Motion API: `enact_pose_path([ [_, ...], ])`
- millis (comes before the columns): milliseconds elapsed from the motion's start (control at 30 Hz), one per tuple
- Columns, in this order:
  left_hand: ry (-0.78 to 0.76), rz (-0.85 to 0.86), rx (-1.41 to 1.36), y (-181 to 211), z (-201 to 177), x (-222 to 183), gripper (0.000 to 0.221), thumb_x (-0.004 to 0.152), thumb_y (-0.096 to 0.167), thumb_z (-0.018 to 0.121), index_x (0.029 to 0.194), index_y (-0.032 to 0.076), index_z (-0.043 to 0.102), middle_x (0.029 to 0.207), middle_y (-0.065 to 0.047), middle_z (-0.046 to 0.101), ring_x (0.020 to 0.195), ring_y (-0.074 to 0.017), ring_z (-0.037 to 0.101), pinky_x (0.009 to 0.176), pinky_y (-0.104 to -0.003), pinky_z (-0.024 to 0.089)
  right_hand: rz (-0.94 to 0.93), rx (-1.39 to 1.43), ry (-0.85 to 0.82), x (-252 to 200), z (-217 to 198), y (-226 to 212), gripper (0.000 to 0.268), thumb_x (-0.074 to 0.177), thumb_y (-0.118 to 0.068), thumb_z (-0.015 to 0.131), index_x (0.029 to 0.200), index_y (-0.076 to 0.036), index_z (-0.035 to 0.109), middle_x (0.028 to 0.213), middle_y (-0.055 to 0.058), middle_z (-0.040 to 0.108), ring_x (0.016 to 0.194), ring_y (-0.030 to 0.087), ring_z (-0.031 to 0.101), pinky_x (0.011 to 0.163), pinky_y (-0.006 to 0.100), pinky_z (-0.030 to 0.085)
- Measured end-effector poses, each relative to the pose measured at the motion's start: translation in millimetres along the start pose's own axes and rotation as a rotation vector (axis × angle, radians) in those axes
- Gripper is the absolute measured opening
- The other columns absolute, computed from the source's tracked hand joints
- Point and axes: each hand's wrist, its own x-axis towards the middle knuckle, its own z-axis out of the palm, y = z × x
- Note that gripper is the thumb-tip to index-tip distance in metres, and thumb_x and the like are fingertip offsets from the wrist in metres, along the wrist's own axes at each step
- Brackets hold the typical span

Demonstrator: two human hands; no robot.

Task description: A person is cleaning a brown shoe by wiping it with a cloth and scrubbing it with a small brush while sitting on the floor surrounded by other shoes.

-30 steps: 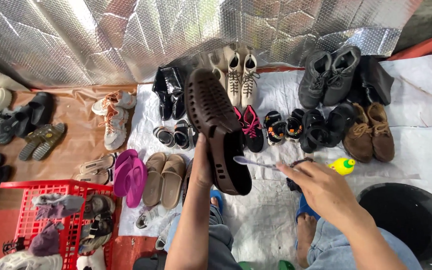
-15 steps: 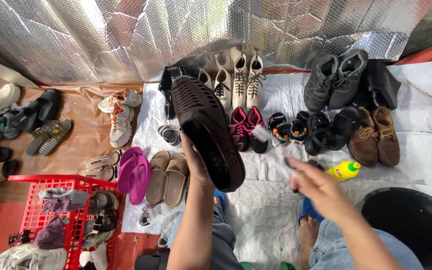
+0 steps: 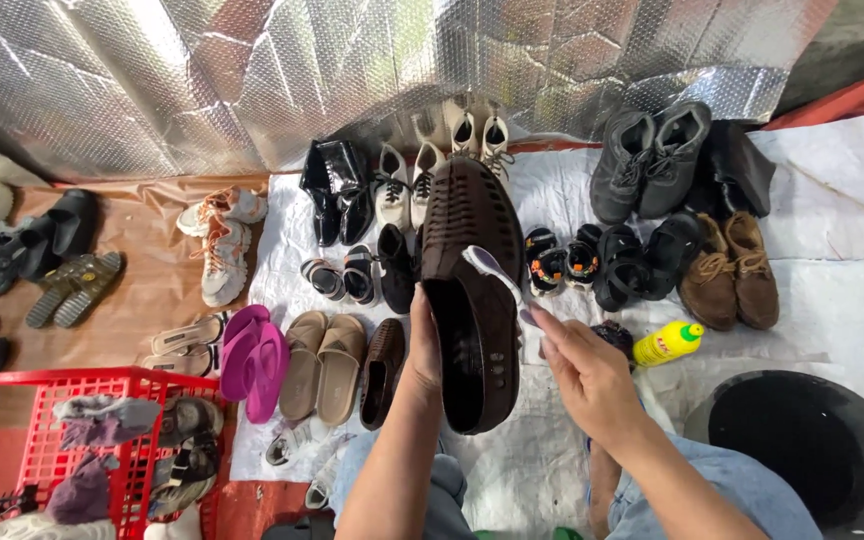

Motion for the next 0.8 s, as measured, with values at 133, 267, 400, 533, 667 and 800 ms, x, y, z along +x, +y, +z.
enact_pose_path([
  [133, -0.008, 0.002, 0.005, 9.7, -6.1, -4.4, 0.072, 0.102, 0.07, 0.046, 0.14, 0.011, 0.066, 0.129, -0.011, 0.071, 0.118, -0.0241, 0.065, 0.104, -0.042, 0.051, -0.003, -0.049, -0.09, -13.7, -2.5, 17.8, 0.065, 0.104, 0.007, 0.06, 0.162, -0.02, 0.048, 0.083, 0.0, 0.058, 0.066, 0.013, 0.049, 0.062, 0.029, 0.047],
  [267, -0.011, 0.005, -0.006, 15.1, -12.1, -13.7, 0.075, 0.102, 0.071, 0.047, 0.14, 0.01, 0.066, 0.128, -0.013, 0.071, 0.117, -0.026, 0.066, 0.103, -0.043, 0.051, -0.01, -0.044, -0.204, -27.6, -11.4, 14.5, 0.064, 0.104, 0.002, 0.061, 0.162, -0.023, 0.048, 0.099, 0.005, 0.068, 0.062, 0.012, 0.054, 0.058, 0.027, 0.049],
  [400, -0.02, -0.003, -0.011, 19.1, -18.6, -24.2, 0.077, 0.101, 0.072, 0.047, 0.139, 0.008, 0.066, 0.127, -0.015, 0.071, 0.116, -0.028, 0.066, 0.102, -0.043, 0.052, 0.085, 0.034, -0.292, -42.1, -23.3, 12.2, 0.055, 0.105, -0.01, 0.059, 0.158, -0.024, 0.053, 0.098, 0.0, 0.071, 0.054, 0.009, 0.047, 0.053, 0.027, 0.045],
  [533, -0.04, -0.026, -0.019, 17.0, -22.6, -28.1, 0.079, 0.1, 0.073, 0.047, 0.138, 0.006, 0.066, 0.125, -0.017, 0.071, 0.115, -0.03, 0.067, 0.102, -0.044, 0.052, 0.073, 0.136, -0.316, -39.6, -31.1, 2.1, 0.059, 0.102, -0.005, 0.062, 0.155, -0.029, 0.055, 0.105, 0.0, 0.075, 0.051, 0.006, 0.043, 0.047, 0.021, 0.044],
  [667, -0.067, -0.054, -0.021, 12.7, -34.7, -24.4, 0.082, 0.099, 0.074, 0.047, 0.138, 0.005, 0.066, 0.124, -0.019, 0.071, 0.114, -0.032, 0.067, 0.101, -0.045, 0.053, -0.046, 0.011, -0.267, -29.8, -22.1, 5.8, 0.056, 0.104, -0.006, 0.063, 0.156, -0.025, 0.054, 0.096, 0.001, 0.07, 0.057, 0.008, 0.053, 0.052, 0.024, 0.05],
  [800, -0.104, -0.1, -0.021, -1.6, -115.6, -21.6, 0.084, 0.098, 0.076, 0.048, 0.137, 0.003, 0.066, 0.123, -0.021, 0.071, 0.112, -0.034, 0.067, 0.1, -0.046, 0.053, -0.079, -0.136, -0.175, -20.5, -11.2, 25.3, 0.054, 0.106, -0.006, 0.063, 0.157, -0.022, 0.054, 0.087, -0.001, 0.064, 0.058, 0.009, 0.05, 0.05, 0.025, 0.045],
])
